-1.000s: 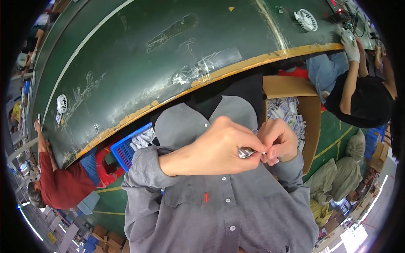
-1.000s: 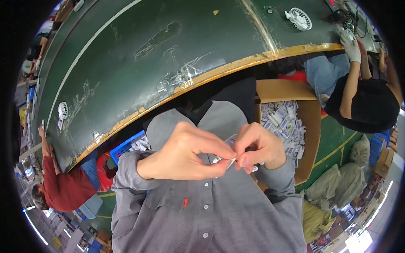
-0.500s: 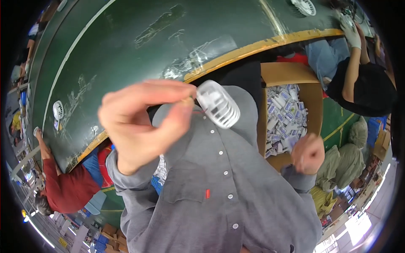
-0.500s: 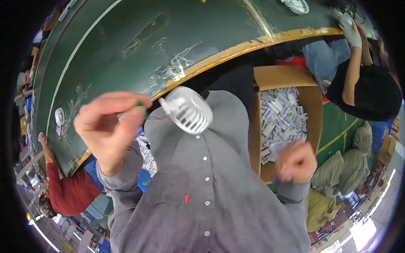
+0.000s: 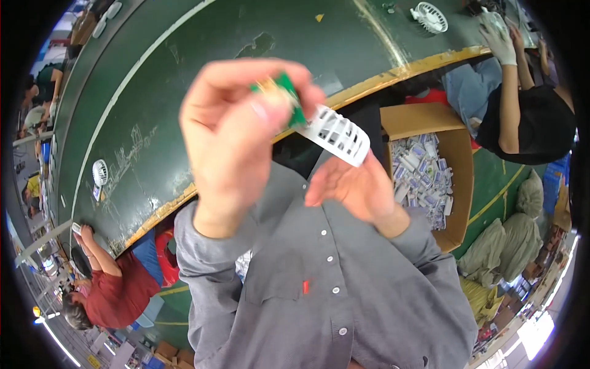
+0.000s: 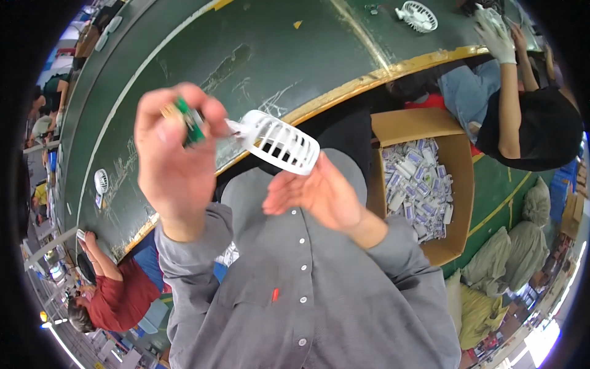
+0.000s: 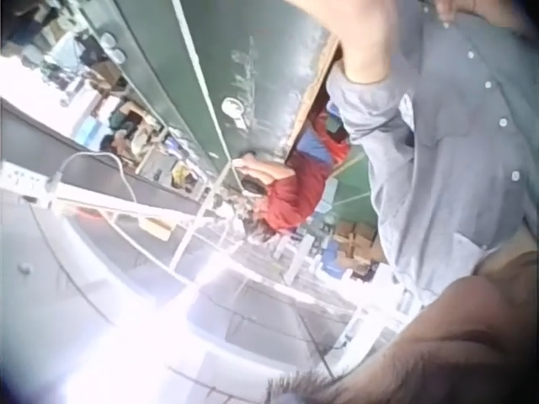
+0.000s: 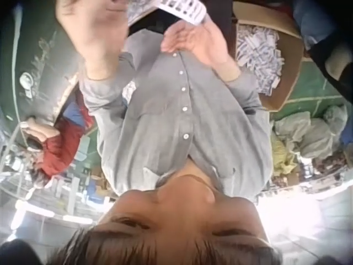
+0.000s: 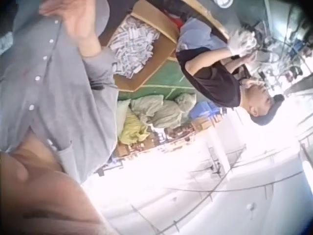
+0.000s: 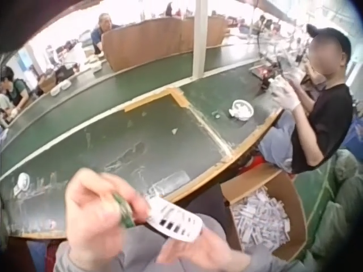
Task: The person assembles small handheld electronic fans by hand, connecting internal components such as fan blades, circuit boards, and batteries into plastic casings and mini fan housings.
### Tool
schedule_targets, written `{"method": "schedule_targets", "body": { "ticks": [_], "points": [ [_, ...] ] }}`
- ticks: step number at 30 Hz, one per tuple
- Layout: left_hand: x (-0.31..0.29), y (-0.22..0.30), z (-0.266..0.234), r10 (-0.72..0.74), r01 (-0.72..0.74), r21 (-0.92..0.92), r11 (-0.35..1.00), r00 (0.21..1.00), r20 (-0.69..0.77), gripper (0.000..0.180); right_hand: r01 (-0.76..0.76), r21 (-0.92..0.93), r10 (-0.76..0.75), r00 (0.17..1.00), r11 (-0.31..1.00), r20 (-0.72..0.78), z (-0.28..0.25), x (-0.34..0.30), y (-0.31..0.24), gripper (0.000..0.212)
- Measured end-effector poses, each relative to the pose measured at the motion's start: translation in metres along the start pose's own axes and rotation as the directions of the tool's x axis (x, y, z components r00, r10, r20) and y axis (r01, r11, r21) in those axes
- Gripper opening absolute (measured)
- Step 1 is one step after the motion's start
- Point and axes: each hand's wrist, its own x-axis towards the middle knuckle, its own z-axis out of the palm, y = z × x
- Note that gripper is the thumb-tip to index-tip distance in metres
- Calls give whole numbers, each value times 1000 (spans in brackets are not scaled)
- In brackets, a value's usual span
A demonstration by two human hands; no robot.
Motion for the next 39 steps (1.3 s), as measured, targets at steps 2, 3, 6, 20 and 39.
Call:
{"method": "schedule_targets", "body": {
  "ticks": [2, 3, 6, 20, 39],
  "points": [
    [-7, -10, 10, -25, 38, -118, 992, 994, 111, 23, 134, 238, -99, 984, 962, -151, 23, 9, -5, 61],
    [-15, -9, 13, -89, 107, -124, 987, 986, 140, 25, 296, 343, -235, 949, 891, -210, 32, 13, -11, 56],
    [-42, -26, 10, -97, 156, -244, 957, 967, 236, 17, 419, 155, -340, 863, 894, -374, 40, 19, -39, 44],
    [-22, -3, -141, 364, -208, 974, -95, 903, 228, 34, 545, 128, -526, 836, 829, -153, -7, -10, -120, 38],
    [-122, 100, -459, 486, 752, 582, -310, 651, -583, 64, -596, -504, -779, 524, -625, 345, -148, 84, -303, 18]
  ]
}}
